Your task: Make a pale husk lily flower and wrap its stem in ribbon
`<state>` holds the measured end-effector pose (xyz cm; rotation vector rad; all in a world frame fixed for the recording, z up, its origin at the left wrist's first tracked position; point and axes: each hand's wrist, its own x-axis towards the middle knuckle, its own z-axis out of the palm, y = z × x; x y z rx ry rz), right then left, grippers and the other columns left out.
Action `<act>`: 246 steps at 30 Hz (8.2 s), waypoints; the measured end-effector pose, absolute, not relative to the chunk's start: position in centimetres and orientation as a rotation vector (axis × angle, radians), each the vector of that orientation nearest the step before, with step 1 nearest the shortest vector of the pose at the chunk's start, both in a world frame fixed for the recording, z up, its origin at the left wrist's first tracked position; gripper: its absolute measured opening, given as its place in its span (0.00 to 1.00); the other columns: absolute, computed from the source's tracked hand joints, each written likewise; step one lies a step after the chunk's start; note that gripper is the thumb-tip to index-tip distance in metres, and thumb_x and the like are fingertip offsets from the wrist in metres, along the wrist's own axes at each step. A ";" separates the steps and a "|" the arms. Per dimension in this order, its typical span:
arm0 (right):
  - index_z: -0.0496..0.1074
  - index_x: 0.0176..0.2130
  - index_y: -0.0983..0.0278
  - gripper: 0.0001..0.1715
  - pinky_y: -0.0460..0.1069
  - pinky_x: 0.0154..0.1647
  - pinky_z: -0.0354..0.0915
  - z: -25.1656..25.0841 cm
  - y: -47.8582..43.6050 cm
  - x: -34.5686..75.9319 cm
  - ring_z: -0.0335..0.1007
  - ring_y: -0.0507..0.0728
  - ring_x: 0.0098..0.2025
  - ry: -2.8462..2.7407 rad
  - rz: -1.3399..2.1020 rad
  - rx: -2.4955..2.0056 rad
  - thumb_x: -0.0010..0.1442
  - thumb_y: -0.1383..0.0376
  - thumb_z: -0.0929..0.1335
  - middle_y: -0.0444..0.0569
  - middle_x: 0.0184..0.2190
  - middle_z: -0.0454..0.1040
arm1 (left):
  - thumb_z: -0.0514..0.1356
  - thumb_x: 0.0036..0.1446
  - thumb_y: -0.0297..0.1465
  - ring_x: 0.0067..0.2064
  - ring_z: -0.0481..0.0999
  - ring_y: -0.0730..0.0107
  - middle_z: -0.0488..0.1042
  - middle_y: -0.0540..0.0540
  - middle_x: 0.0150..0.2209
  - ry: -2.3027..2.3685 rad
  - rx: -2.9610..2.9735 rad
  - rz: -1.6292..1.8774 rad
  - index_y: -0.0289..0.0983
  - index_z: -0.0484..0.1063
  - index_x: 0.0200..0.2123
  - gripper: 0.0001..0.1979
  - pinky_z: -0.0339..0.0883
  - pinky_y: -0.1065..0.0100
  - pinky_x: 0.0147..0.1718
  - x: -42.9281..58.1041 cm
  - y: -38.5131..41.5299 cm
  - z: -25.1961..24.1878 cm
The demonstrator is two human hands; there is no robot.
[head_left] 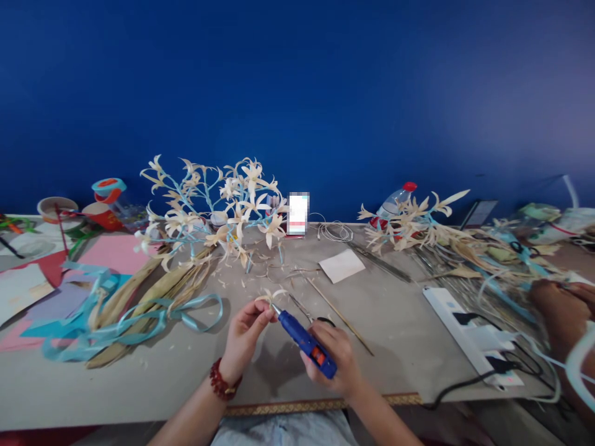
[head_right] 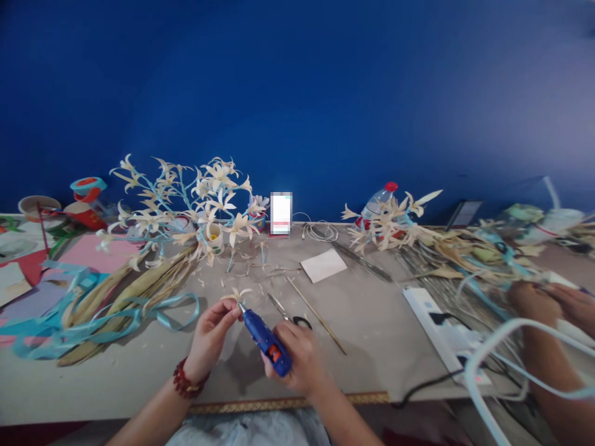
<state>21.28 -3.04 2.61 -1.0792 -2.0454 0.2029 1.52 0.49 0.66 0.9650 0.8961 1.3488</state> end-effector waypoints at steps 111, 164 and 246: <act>0.74 0.31 0.61 0.04 0.49 0.35 0.65 4.6 1.1 17.2 0.69 0.55 0.32 -1.305 1.130 -1.030 0.55 0.62 0.71 0.46 0.29 0.74 | 0.66 0.53 0.31 0.32 0.67 0.71 0.70 0.49 0.28 0.760 0.794 1.256 0.35 0.75 0.28 0.06 0.61 0.69 0.37 1.6 0.7 1.2; 0.76 0.38 0.60 0.08 0.50 0.31 0.68 3.7 1.4 16.1 0.71 0.55 0.31 -1.747 0.176 -1.006 0.60 0.70 0.68 0.48 0.28 0.75 | 0.67 0.51 0.31 0.34 0.68 0.71 0.72 0.48 0.28 0.776 0.786 1.188 0.35 0.75 0.27 0.06 0.61 0.71 0.38 1.2 0.6 1.0; 0.72 0.43 0.61 0.09 0.49 0.35 0.69 1.5 -1.6 16.9 0.70 0.55 0.34 -1.554 0.899 -0.943 0.60 0.66 0.67 0.50 0.39 0.72 | 0.59 0.60 0.33 0.43 0.71 0.60 0.72 0.42 0.37 0.861 1.486 1.412 0.37 0.77 0.34 0.08 0.65 0.62 0.43 0.7 0.3 1.1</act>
